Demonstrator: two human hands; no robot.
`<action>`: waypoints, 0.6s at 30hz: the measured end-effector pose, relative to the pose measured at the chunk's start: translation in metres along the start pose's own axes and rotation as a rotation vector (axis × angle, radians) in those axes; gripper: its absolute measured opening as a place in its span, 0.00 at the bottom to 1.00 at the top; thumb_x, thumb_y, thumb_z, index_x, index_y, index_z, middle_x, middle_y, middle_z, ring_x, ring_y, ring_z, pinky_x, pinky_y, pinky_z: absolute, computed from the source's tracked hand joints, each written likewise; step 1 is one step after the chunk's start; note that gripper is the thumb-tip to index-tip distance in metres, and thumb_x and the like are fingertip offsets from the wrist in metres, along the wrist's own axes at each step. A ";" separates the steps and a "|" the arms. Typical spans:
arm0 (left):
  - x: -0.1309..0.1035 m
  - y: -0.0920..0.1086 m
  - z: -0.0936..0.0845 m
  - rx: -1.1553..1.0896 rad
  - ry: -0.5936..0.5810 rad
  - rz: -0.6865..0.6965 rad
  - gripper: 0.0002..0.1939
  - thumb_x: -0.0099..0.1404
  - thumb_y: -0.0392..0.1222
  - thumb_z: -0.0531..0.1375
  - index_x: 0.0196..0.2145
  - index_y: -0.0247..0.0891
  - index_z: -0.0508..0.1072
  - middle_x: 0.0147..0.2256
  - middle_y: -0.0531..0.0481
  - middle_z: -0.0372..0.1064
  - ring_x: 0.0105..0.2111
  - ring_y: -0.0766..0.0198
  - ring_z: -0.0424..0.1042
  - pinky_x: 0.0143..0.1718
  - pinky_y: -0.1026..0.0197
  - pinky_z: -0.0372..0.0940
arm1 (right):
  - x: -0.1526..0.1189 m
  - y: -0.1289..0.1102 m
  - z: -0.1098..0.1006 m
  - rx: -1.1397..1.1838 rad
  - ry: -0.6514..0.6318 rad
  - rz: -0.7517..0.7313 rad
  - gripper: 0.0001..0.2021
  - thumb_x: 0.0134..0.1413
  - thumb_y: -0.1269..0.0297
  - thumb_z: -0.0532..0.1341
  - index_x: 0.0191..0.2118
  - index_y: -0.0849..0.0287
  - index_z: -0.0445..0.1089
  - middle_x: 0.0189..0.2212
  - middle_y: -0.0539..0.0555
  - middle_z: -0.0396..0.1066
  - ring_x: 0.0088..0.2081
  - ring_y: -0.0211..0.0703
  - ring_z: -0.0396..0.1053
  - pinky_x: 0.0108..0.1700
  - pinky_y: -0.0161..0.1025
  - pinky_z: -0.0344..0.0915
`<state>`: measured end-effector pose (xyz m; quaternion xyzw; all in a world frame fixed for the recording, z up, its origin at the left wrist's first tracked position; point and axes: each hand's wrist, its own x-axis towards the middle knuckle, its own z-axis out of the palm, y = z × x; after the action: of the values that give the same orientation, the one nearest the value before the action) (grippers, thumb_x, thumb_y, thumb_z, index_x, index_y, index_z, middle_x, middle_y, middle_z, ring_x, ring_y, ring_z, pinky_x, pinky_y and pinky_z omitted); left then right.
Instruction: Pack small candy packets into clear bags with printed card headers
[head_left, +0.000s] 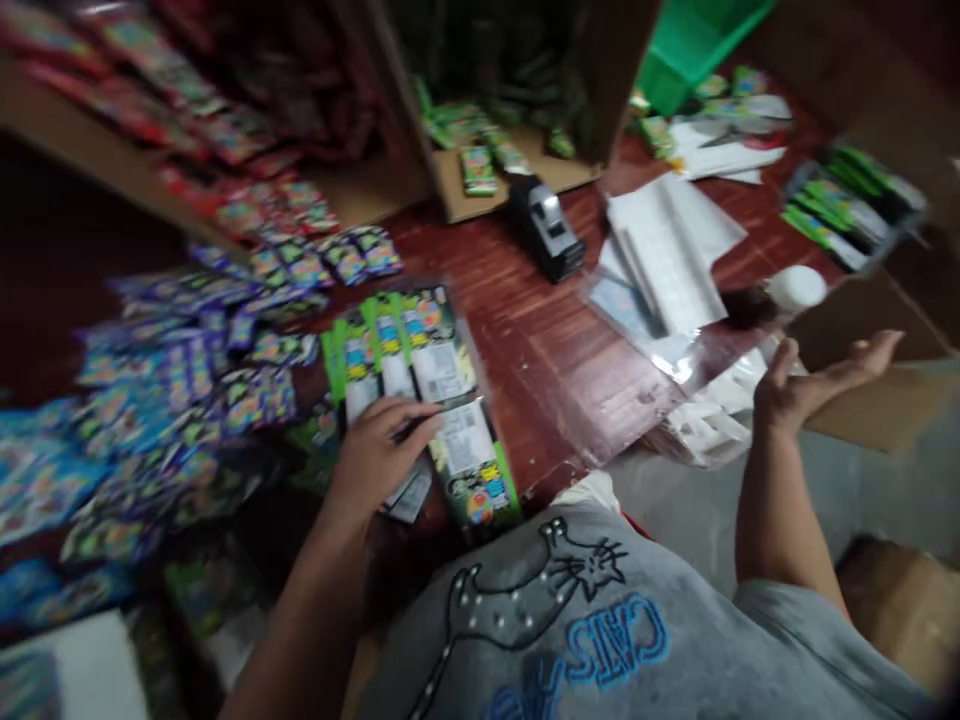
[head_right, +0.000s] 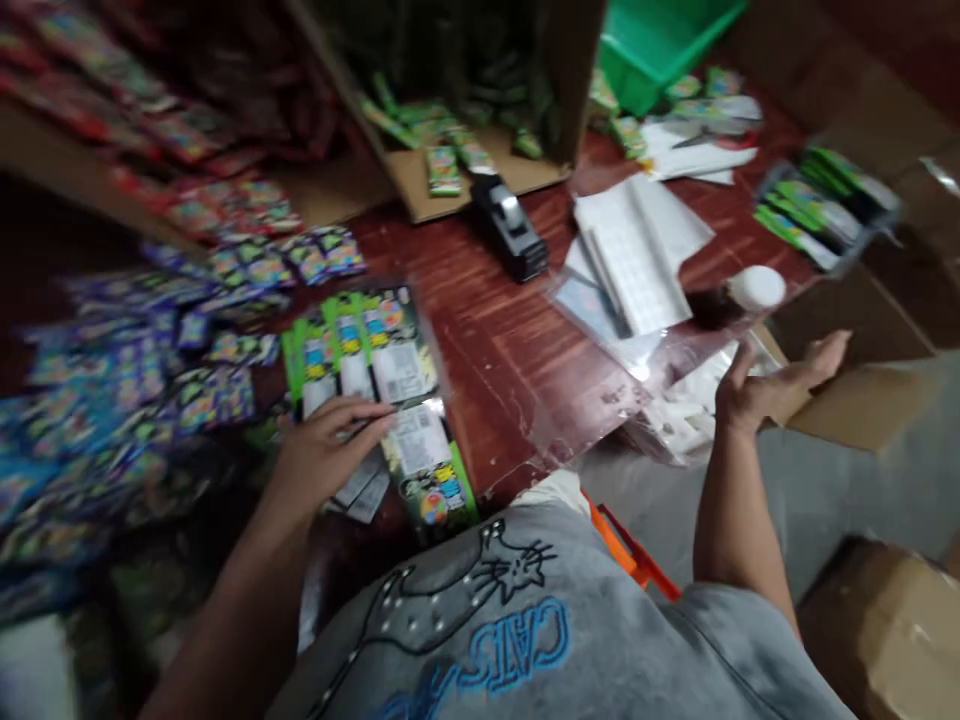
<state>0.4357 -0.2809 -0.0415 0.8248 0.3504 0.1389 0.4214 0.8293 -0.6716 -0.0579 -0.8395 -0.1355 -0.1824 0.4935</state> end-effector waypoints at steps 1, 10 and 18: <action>0.000 0.005 -0.001 -0.115 -0.017 -0.065 0.18 0.61 0.60 0.70 0.38 0.44 0.85 0.45 0.45 0.83 0.47 0.53 0.80 0.52 0.55 0.73 | -0.001 -0.023 0.017 -0.017 0.043 -0.187 0.47 0.59 0.50 0.71 0.80 0.43 0.52 0.79 0.53 0.45 0.81 0.57 0.38 0.77 0.51 0.50; -0.014 0.032 -0.007 -0.531 0.017 -0.296 0.21 0.50 0.57 0.79 0.33 0.39 0.85 0.35 0.44 0.84 0.35 0.58 0.81 0.41 0.58 0.75 | -0.121 -0.210 0.167 0.770 -1.335 -0.167 0.56 0.63 0.54 0.73 0.82 0.40 0.33 0.71 0.62 0.59 0.49 0.46 0.79 0.56 0.50 0.81; -0.041 0.017 -0.014 -0.453 0.003 -0.167 0.20 0.55 0.62 0.77 0.34 0.43 0.86 0.42 0.43 0.85 0.43 0.52 0.84 0.52 0.49 0.79 | -0.159 -0.212 0.173 0.782 -1.488 -0.142 0.52 0.70 0.53 0.66 0.82 0.42 0.27 0.70 0.63 0.58 0.49 0.44 0.78 0.58 0.46 0.80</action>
<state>0.4067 -0.3077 -0.0163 0.6771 0.3780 0.1798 0.6052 0.6301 -0.4264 -0.0394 -0.4989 -0.5312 0.4476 0.5183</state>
